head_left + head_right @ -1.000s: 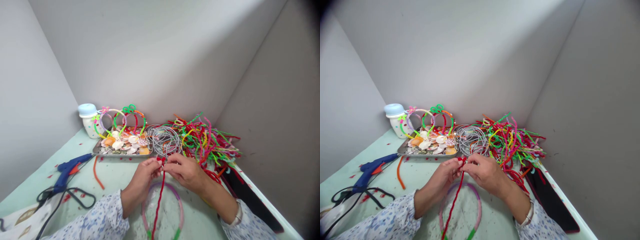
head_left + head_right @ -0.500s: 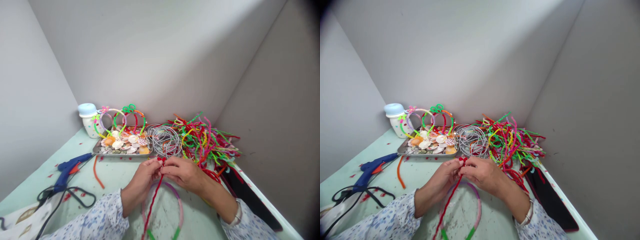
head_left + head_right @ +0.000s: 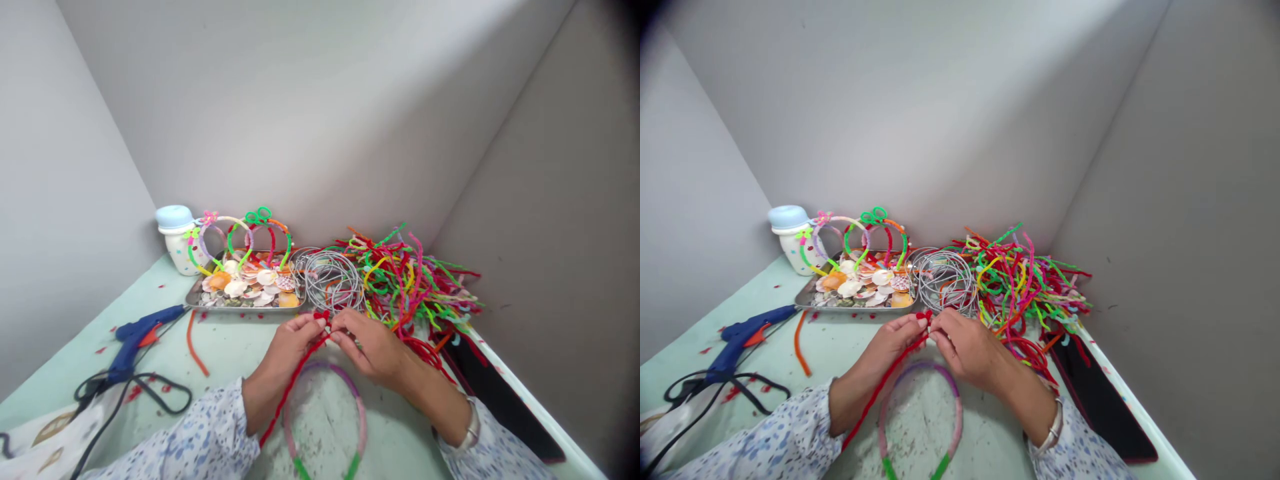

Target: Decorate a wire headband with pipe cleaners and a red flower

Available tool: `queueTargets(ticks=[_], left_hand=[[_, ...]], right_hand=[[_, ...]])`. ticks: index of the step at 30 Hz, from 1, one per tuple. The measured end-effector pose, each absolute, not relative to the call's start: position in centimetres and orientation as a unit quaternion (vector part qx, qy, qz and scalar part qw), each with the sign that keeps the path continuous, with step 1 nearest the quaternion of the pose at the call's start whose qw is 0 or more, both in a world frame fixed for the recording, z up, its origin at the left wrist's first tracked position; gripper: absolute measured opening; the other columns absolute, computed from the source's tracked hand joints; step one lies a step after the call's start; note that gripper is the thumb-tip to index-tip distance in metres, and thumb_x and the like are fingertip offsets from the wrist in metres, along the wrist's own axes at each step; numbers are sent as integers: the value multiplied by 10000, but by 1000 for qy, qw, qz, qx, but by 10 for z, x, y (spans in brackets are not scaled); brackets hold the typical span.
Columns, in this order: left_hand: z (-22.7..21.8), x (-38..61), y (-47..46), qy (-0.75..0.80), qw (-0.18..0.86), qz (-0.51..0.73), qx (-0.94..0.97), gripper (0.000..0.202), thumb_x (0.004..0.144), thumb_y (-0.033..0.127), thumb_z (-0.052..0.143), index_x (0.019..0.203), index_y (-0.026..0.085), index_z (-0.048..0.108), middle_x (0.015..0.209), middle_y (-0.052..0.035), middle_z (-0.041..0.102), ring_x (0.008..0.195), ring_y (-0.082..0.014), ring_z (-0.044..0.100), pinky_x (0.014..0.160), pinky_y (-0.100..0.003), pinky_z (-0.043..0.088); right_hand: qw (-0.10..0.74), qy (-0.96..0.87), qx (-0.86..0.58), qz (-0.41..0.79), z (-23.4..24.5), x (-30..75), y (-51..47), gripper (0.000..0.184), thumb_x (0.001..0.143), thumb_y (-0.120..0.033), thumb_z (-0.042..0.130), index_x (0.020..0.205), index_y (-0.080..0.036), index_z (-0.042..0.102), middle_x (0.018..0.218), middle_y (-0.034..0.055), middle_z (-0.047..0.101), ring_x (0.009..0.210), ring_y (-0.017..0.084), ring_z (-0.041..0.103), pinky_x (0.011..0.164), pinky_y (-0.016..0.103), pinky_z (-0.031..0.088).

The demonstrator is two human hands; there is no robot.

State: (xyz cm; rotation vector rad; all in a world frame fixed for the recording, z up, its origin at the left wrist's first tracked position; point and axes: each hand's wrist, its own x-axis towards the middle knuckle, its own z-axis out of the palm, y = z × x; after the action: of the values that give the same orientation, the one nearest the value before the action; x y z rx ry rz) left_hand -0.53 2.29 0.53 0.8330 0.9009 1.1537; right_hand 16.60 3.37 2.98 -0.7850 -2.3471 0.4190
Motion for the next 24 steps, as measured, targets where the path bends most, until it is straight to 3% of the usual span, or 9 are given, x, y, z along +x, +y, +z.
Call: queueTargets(ticks=[24], left_hand=[[24,-5,13,390,617,508,457,141,761,259,664,833,138,679,795,-41,665,723,-137,580,726,-259,435]], right_hand=[[370,-817,-408,174,27,160,33,64,876,-198,447,848,-203,505,761,14,600,685,141,573,629,246,421]])
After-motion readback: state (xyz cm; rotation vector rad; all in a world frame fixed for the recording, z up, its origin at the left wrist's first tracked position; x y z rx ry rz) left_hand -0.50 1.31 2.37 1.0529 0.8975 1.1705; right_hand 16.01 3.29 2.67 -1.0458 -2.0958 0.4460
